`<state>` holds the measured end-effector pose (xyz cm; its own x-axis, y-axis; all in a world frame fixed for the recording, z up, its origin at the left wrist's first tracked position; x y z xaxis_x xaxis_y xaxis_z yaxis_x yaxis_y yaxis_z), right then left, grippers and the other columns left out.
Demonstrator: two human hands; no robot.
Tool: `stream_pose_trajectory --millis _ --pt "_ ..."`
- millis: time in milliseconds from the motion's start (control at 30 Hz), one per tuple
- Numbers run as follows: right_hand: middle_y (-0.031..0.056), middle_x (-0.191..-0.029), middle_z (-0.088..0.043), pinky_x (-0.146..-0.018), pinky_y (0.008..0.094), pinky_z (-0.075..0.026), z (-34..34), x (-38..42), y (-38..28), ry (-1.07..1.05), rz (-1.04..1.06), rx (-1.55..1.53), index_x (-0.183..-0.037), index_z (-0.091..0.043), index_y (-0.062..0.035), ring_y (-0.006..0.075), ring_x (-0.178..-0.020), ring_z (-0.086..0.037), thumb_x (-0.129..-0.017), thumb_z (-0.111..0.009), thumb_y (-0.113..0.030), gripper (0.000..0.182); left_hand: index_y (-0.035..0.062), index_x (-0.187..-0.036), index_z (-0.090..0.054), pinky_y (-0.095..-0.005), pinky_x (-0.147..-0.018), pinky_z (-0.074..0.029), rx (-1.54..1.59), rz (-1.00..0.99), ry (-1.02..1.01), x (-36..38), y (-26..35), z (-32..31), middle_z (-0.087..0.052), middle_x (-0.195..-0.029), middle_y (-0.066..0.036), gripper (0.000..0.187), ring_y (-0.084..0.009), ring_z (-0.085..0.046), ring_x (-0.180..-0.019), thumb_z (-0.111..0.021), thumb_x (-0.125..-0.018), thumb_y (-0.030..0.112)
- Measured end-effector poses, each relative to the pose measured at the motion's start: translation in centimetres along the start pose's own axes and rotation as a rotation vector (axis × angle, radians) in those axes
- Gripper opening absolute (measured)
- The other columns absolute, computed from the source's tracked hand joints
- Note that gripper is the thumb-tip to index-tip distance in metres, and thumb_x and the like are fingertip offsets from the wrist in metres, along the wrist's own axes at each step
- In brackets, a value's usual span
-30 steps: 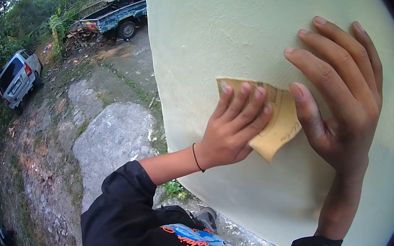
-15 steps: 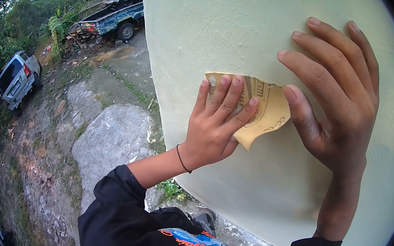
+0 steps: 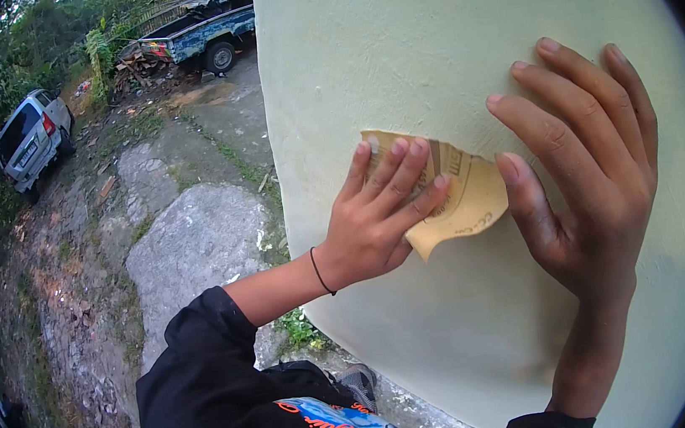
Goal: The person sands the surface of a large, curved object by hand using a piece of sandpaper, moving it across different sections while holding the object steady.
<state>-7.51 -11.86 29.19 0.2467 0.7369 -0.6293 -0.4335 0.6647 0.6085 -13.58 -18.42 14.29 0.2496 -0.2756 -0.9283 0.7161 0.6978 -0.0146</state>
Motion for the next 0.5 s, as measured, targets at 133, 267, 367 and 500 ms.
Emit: stream_pose_trajectory --millis 133,267,367,500 --pt "0.0082 -0.104 -0.067 -0.108 0.0473 -0.032 -0.1 -0.1 -0.1 -0.004 -0.003 0.019 -0.096 -0.069 -0.0109 0.0258 -0.113 -0.058 -0.082 -0.059 -0.020 0.019 0.0054 -0.135 -0.048 -0.0486 -0.114 -0.014 0.037 0.240 0.234 -4.6 -8.5 4.0 -0.029 -0.148 -0.022 0.048 -0.0352 -0.019 -0.141 -0.049 -0.088 0.012" --pt "0.0084 -0.104 -0.067 -0.108 0.0472 -0.032 -0.1 0.0 0.0 -0.001 0.008 0.015 -0.096 -0.069 -0.0110 0.0259 -0.114 -0.058 -0.083 -0.058 -0.020 0.019 0.0035 -0.137 -0.046 -0.0490 -0.114 -0.013 0.120 0.188 0.223 -2.1 -3.5 1.2 -0.024 -0.149 -0.026 0.054 -0.0419 -0.015 -0.141 -0.050 -0.084 0.009" --pt "0.0082 -0.105 -0.067 -0.109 0.0471 -0.031 -0.2 0.0 -0.1 -0.020 0.017 0.021 -0.096 -0.069 -0.0112 0.0257 -0.115 -0.057 -0.084 -0.057 -0.020 0.020 0.0080 -0.125 -0.059 -0.0498 -0.115 -0.012 0.069 -0.089 0.009 5.3 5.5 -4.1 -0.028 -0.148 -0.026 0.044 -0.0397 -0.019 -0.141 -0.049 -0.082 0.016" --pt "0.0079 -0.106 -0.068 -0.110 0.0470 -0.030 -0.4 0.1 -0.1 -0.046 0.009 0.041 -0.097 -0.069 -0.0113 0.0253 -0.116 -0.056 -0.085 -0.056 -0.020 0.020 0.0121 -0.134 -0.051 -0.0468 -0.116 -0.013 0.057 -0.019 0.037 4.0 0.9 -2.4 -0.029 -0.149 -0.019 0.049 -0.0313 -0.021 -0.142 -0.054 -0.085 0.014"
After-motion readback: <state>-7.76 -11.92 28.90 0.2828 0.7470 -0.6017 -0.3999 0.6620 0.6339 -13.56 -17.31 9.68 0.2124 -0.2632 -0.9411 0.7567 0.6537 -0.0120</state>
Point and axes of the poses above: each hand's wrist, its own x-axis away from the middle knuckle, its own z-axis out of the back of the hand, y = z × x, the point moved 10 cm from there along -x, towards the middle knuckle
